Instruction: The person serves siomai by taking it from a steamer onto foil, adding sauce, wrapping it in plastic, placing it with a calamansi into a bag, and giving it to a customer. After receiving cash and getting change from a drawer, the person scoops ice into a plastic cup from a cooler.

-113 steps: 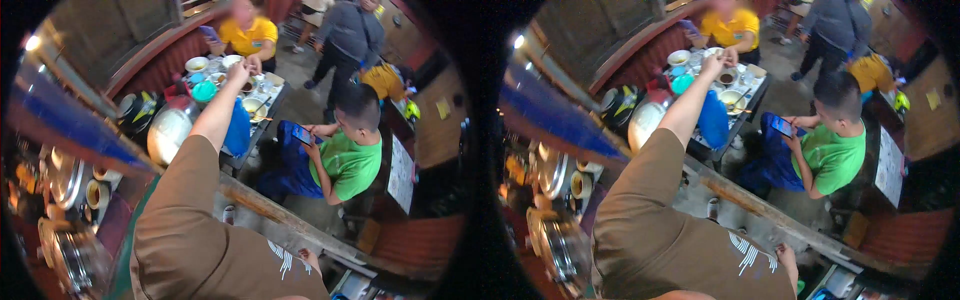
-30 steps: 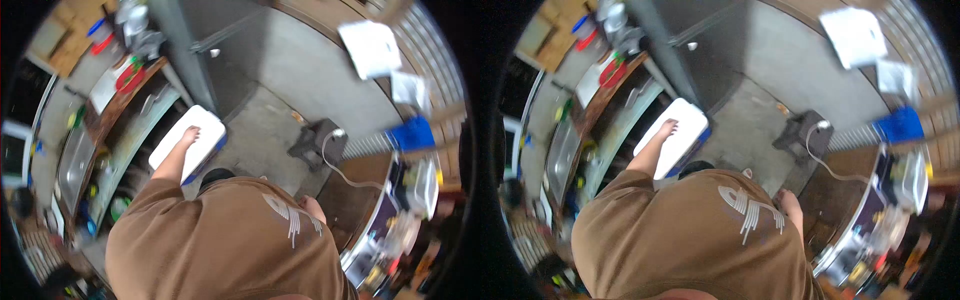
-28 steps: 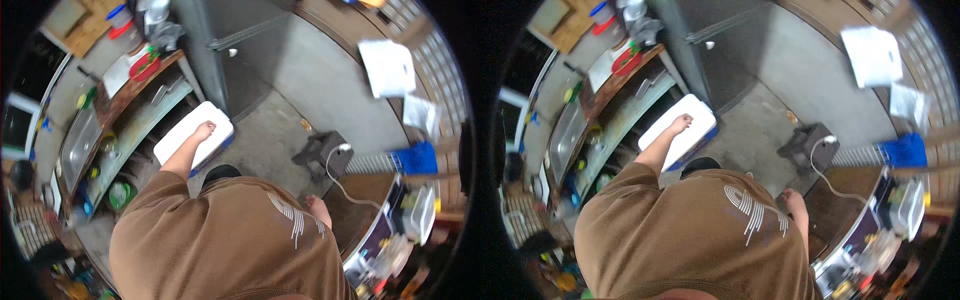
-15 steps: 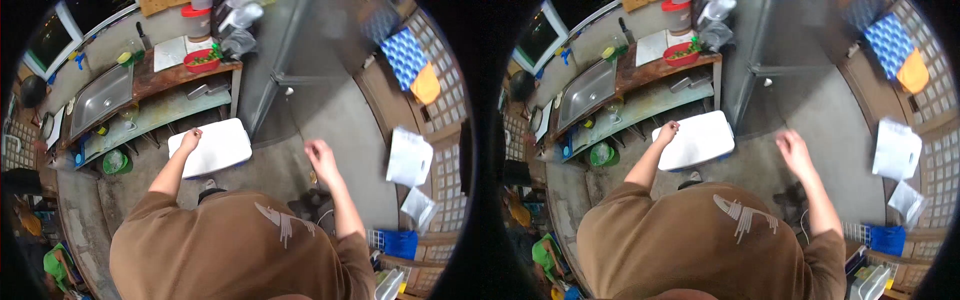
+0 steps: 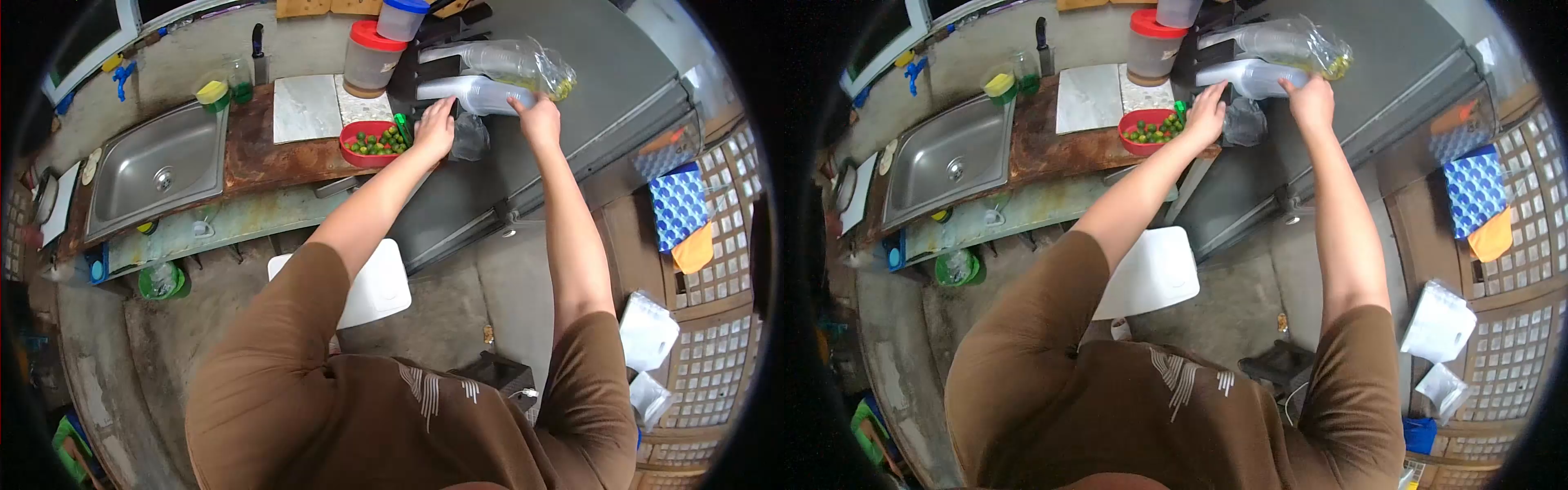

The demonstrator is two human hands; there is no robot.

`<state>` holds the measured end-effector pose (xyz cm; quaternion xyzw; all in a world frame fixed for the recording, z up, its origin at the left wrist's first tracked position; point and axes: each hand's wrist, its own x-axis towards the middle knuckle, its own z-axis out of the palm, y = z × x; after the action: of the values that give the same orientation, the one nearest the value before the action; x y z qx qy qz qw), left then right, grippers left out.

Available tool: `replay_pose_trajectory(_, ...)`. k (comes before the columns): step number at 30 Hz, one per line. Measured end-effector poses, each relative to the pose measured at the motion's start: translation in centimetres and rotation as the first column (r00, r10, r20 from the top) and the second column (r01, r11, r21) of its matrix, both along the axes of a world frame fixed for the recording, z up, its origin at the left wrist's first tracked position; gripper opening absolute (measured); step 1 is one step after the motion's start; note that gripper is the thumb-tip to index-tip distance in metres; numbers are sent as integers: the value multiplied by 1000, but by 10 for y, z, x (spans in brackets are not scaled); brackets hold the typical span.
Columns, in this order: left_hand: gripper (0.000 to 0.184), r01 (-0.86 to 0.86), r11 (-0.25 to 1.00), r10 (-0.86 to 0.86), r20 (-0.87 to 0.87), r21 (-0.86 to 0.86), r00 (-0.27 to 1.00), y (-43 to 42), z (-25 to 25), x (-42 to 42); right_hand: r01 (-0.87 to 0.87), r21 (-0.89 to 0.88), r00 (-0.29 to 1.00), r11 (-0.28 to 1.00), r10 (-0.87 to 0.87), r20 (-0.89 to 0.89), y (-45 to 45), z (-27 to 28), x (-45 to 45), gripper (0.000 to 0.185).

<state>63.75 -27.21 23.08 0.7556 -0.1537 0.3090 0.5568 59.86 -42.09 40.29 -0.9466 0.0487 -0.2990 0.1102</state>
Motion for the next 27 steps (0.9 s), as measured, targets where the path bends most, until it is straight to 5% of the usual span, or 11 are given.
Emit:
replay_pose_trajectory(9, 36, 38, 999, -37, -145, -1, 989, 5, 29, 68, 46, 122, 993, 991, -33, -113, -17, 5, 9, 70)
replay_pose_trajectory(18, 42, -223, 973, 231, -173, 65, 957, -7, 35, 54, 92, 106, 995, 990, -89, -39, -23, 33, -67, 66)
replay_pose_trajectory(20, 44, 65, 960, -102, -121, -273, 988, 0, 20, 17, -38, 99, 979, 994, 17, 202, -23, 15, -124, 58)
replay_pose_trajectory(21, 45, 191, 885, -238, -59, -426, 969, 9, 6, -6, -195, 398, 969, 897, 115, 218, -15, 1, -155, 51)
replay_pose_trajectory(23, 63, 574, 314, -826, 80, -756, 558, 30, -30, -95, -331, 493, 939, 805, 226, 261, 1, -60, -203, 55)
replay_pose_trajectory(24, 80, 626, 23, -923, 224, -780, 313, 32, -73, -132, -381, 597, 920, 706, 355, 166, 16, -96, -224, 61)
replay_pose_trajectory(27, 71, 359, 302, -914, -161, -883, 373, 76, -128, -238, -160, 890, 768, 428, 620, -160, 50, -223, -261, 67)
